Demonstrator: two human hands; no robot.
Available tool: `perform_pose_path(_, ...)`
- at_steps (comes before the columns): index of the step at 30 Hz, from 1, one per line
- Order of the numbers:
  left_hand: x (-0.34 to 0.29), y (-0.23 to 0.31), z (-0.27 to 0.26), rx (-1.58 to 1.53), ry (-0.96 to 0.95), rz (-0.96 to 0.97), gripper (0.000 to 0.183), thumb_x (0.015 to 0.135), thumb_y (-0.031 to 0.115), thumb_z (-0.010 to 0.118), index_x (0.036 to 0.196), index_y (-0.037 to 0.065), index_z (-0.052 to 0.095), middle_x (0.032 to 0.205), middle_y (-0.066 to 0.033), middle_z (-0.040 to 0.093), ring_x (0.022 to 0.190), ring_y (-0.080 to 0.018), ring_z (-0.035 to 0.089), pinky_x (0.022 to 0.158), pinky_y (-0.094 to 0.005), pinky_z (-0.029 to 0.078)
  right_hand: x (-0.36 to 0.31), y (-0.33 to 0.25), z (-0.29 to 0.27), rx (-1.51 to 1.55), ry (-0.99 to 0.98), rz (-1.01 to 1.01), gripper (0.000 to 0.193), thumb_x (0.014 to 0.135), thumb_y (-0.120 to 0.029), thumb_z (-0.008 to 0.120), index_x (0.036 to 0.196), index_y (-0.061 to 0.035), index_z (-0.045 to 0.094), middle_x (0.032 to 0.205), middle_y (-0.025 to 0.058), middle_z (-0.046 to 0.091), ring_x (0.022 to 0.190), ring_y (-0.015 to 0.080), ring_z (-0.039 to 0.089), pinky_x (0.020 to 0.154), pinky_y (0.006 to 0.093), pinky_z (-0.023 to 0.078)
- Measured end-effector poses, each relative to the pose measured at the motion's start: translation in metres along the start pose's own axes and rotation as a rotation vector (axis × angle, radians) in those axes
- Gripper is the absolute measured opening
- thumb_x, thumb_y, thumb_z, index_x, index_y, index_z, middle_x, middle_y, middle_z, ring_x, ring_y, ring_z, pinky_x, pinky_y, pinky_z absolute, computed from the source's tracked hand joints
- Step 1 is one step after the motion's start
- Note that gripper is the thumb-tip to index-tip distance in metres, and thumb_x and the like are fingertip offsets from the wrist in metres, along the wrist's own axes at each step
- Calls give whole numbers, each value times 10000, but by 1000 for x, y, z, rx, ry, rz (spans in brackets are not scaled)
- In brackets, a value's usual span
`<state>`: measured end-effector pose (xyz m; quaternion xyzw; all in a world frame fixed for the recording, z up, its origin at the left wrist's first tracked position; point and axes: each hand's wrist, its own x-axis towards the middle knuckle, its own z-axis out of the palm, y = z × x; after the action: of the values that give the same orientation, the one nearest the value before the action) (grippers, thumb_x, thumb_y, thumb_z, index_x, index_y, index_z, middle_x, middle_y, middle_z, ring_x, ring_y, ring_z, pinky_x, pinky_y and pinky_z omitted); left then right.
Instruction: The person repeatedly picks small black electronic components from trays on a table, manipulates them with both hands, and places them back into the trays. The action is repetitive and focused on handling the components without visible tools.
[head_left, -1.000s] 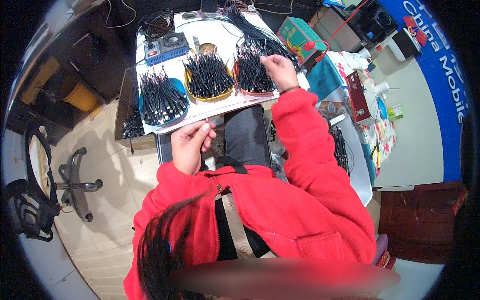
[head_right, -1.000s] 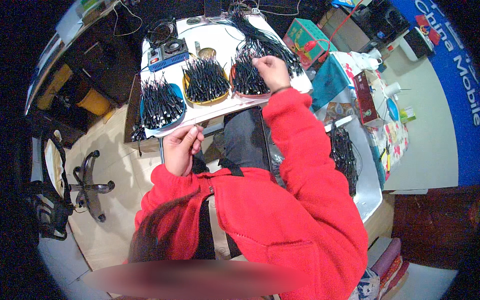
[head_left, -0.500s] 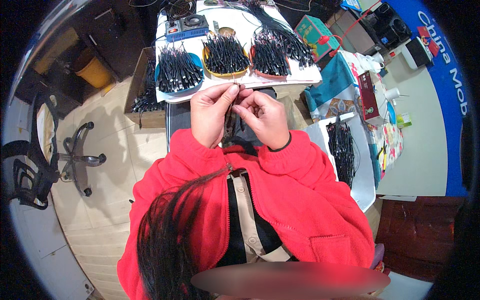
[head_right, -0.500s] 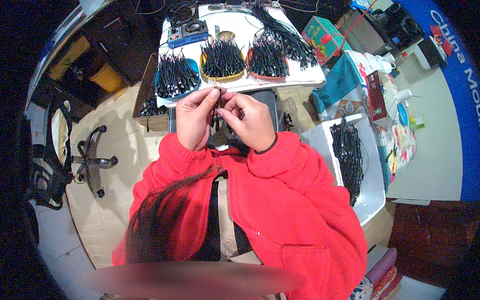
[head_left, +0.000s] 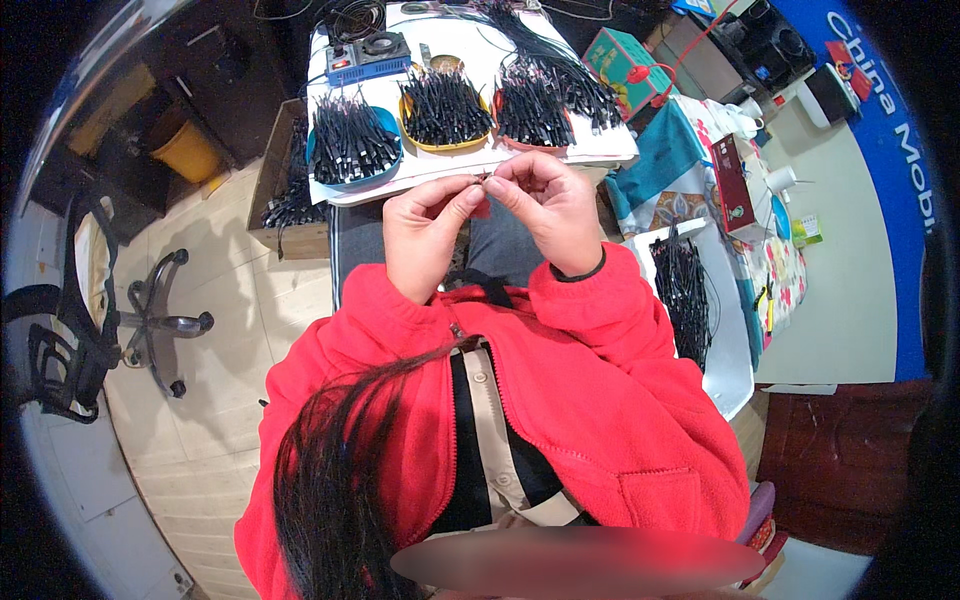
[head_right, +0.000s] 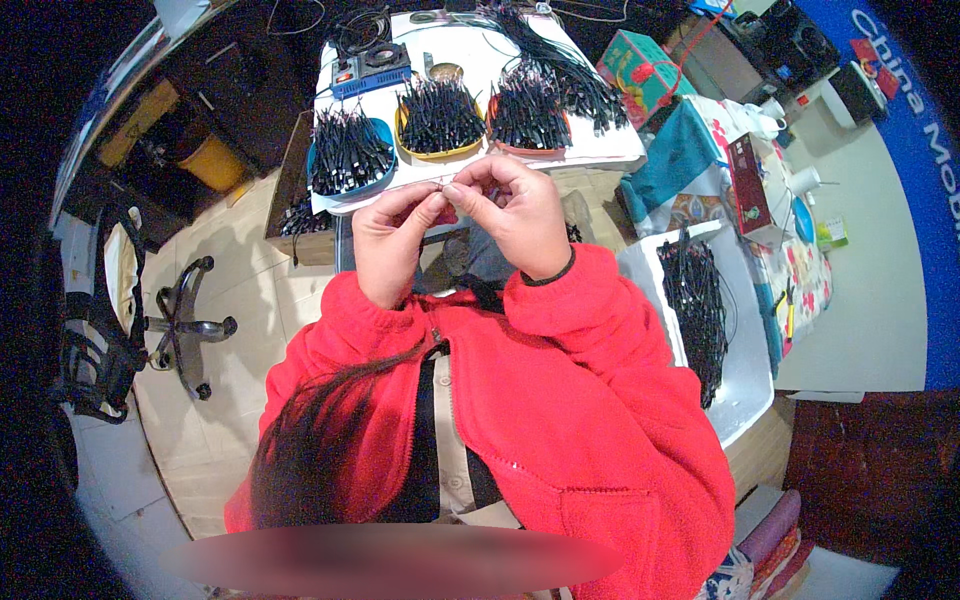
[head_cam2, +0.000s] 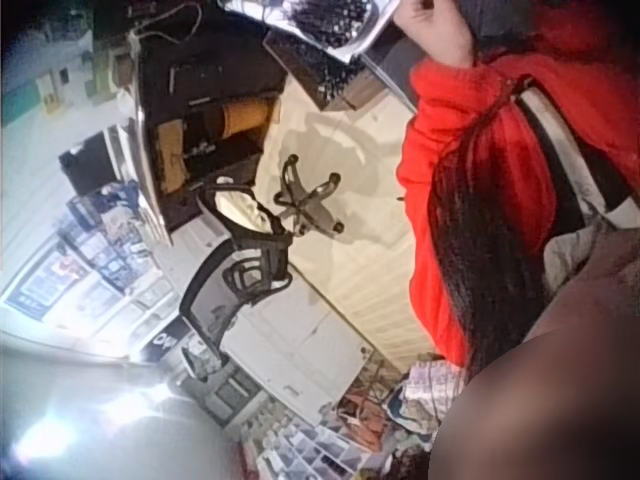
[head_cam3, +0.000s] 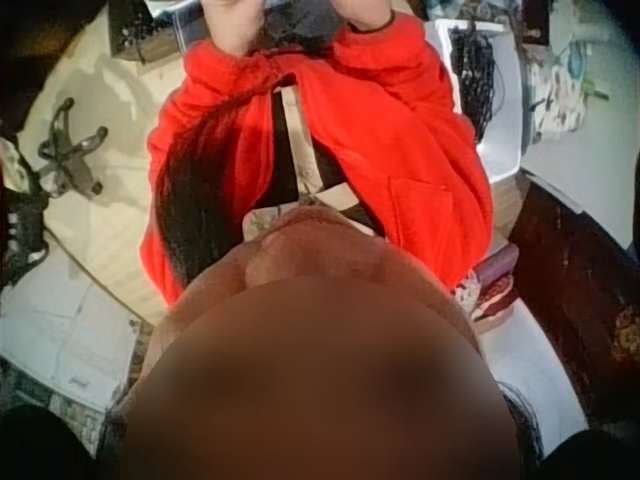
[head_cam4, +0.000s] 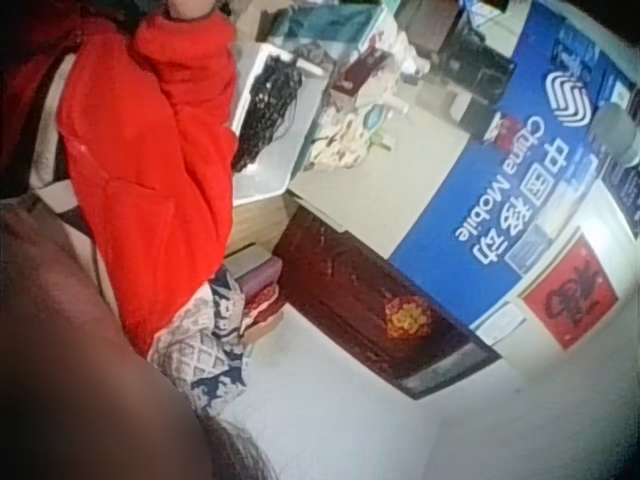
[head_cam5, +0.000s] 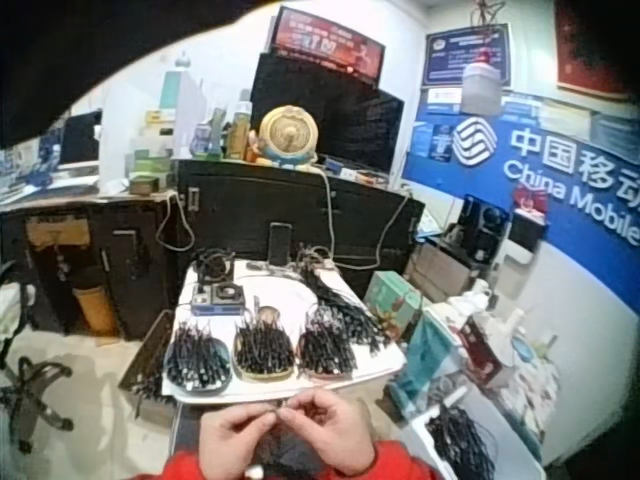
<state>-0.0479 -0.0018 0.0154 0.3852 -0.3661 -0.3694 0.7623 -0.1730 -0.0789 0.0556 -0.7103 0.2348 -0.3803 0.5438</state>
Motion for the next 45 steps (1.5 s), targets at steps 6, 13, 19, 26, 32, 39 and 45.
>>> perform_pose_path(6,0,0,-5,40,-11,-147,159,853,79,648,979,-13,678,799,-49,660,639,-61,545,565,-184,438,-2,9,1,-251,39,-246,89,850,-61,654,900,4,618,846,18,616,735,52,560,617,187,443)
perform_pose_path(13,-2,-2,-4,-199,17,-252,131,861,71,630,947,-20,668,741,-41,633,579,-60,498,524,-180,393,-5,27,11,327,62,-1,135,845,-66,646,956,0,607,786,17,602,680,101,574,630,215,458)
perform_pose_path(19,3,5,-15,-386,-204,-454,145,893,91,584,902,-40,646,718,-55,612,545,-58,450,490,-183,344,0,27,1,754,-208,298,150,899,-81,562,1038,-28,540,1009,42,551,861,94,549,721,222,444)
perform_pose_path(26,9,-1,-18,-335,-241,-541,141,891,80,583,938,-38,645,734,-65,625,553,-61,450,499,-180,349,9,36,-14,727,-345,316,116,891,-107,575,970,-30,543,966,44,535,784,112,545,673,234,444)
perform_pose_path(32,11,-8,-20,265,-249,-212,130,836,28,625,941,-13,690,746,-47,653,589,-56,523,516,-196,401,14,61,-16,1051,-466,474,133,902,-138,563,978,-29,565,894,65,615,796,144,592,688,262,474)
perform_pose_path(39,21,-24,-24,170,-159,-345,110,854,41,629,918,-31,683,732,-64,653,572,-52,528,510,-179,404,53,90,-68,364,-275,389,213,890,-240,602,998,-57,591,854,-2,583,760,101,544,627,240,428)
perform_pose_path(45,27,-35,-30,42,-110,-468,107,865,46,614,899,-36,673,713,-63,643,540,-52,503,492,-176,381,191,153,-215,-1063,428,18,190,791,-189,666,895,-30,663,792,106,675,724,191,657,675,303,507)
